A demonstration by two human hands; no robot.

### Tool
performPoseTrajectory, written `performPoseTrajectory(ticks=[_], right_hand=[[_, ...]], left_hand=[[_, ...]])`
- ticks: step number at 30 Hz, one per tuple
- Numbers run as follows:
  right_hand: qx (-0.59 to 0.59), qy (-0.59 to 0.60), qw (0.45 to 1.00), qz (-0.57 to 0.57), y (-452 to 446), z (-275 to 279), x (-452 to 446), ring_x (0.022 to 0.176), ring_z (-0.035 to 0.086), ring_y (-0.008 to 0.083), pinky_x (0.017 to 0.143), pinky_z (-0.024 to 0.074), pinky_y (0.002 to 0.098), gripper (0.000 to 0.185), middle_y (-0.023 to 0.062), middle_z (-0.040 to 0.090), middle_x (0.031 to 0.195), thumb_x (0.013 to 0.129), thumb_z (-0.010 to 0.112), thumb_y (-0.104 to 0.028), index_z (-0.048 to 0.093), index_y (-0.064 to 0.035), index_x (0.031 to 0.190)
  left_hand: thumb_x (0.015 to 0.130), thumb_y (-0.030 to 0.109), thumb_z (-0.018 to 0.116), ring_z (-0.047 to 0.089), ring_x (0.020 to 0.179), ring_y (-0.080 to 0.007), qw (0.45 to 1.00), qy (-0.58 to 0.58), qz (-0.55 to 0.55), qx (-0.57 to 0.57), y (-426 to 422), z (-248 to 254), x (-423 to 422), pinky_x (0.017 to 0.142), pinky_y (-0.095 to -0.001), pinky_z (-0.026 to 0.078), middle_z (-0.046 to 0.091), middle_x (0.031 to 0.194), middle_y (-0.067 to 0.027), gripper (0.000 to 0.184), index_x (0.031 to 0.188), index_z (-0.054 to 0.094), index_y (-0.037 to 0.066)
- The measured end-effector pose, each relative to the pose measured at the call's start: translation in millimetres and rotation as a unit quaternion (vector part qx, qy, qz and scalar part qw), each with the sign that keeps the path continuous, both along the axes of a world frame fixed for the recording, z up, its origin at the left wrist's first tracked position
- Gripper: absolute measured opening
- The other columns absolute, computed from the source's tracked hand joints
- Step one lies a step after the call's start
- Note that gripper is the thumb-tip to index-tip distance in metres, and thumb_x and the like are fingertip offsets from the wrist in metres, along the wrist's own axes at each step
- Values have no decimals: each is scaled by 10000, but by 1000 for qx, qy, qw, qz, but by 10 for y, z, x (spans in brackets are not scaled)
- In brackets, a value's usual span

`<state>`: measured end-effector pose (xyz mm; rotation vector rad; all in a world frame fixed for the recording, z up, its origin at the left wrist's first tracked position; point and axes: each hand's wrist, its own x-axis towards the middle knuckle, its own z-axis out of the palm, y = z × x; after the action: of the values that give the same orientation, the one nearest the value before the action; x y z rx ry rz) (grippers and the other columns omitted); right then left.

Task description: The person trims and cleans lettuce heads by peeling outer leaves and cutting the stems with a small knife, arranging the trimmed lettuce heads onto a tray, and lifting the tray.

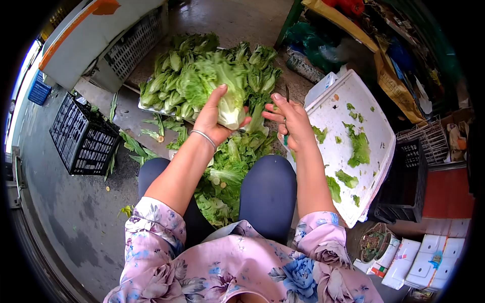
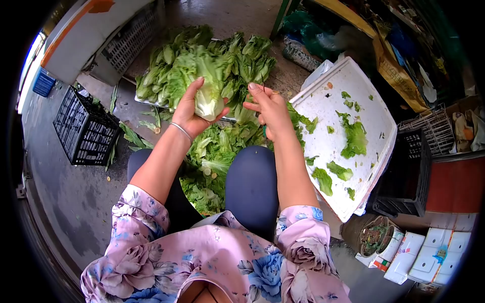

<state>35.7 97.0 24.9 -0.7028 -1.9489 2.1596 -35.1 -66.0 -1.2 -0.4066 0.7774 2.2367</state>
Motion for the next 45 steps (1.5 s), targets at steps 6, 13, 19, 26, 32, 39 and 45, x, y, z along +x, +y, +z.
performPoseTrajectory(ticks=[6,13,19,26,32,39,45], right_hand=[[-331,16,936,124,17,-323,-249,477,489,81,355,320,169,364,55,592,765,796,635,-352,537,-75,1010],[-409,-63,906,88,-67,-232,-645,769,606,224,712,508,341,425,110,613,924,764,592,-326,549,-22,1058],[-280,-65,953,92,472,-556,-1674,873,594,186,667,481,347,434,44,622,978,794,472,-440,577,-114,1060],[182,-140,973,-28,862,-894,-3461,1007,539,250,859,435,403,720,211,460,1197,712,683,-335,388,72,1228],[379,-228,889,120,132,-1730,-3975,1089,506,265,962,401,388,768,169,441,1272,703,709,-422,394,-19,1276],[387,-76,900,187,6,-1189,-3198,972,564,249,834,482,367,677,129,493,1221,749,686,-343,406,-53,1293],[472,-87,872,102,590,-351,-974,721,612,207,683,469,312,448,140,638,799,720,669,-307,602,-37,1072]], left_hand=[[817,553,479,633,804,-281,979,105,-170,27,85,90,78,582,-368,530,604,962,-161,585,1122,495,54],[814,591,458,601,850,-273,985,131,-104,-42,94,228,62,607,-405,550,507,1078,-161,667,1211,349,66],[818,390,568,473,1084,-281,997,46,-30,-53,-30,447,221,676,-396,528,382,1236,-188,683,1312,237,56],[851,124,524,466,1103,-216,998,22,-49,-42,-228,492,19,743,-350,511,427,1234,-105,405,1227,396,44],[844,122,508,491,1081,-229,996,22,-31,-75,-290,475,-74,737,-348,511,471,1190,-110,359,1179,429,23],[850,191,499,524,1040,-230,998,31,-14,-58,-307,419,-48,704,-346,515,509,1151,-118,347,1158,448,40],[877,250,461,508,1075,-227,996,74,-40,-8,-306,262,-48,788,-326,472,498,1183,-140,345,1154,466,44]])
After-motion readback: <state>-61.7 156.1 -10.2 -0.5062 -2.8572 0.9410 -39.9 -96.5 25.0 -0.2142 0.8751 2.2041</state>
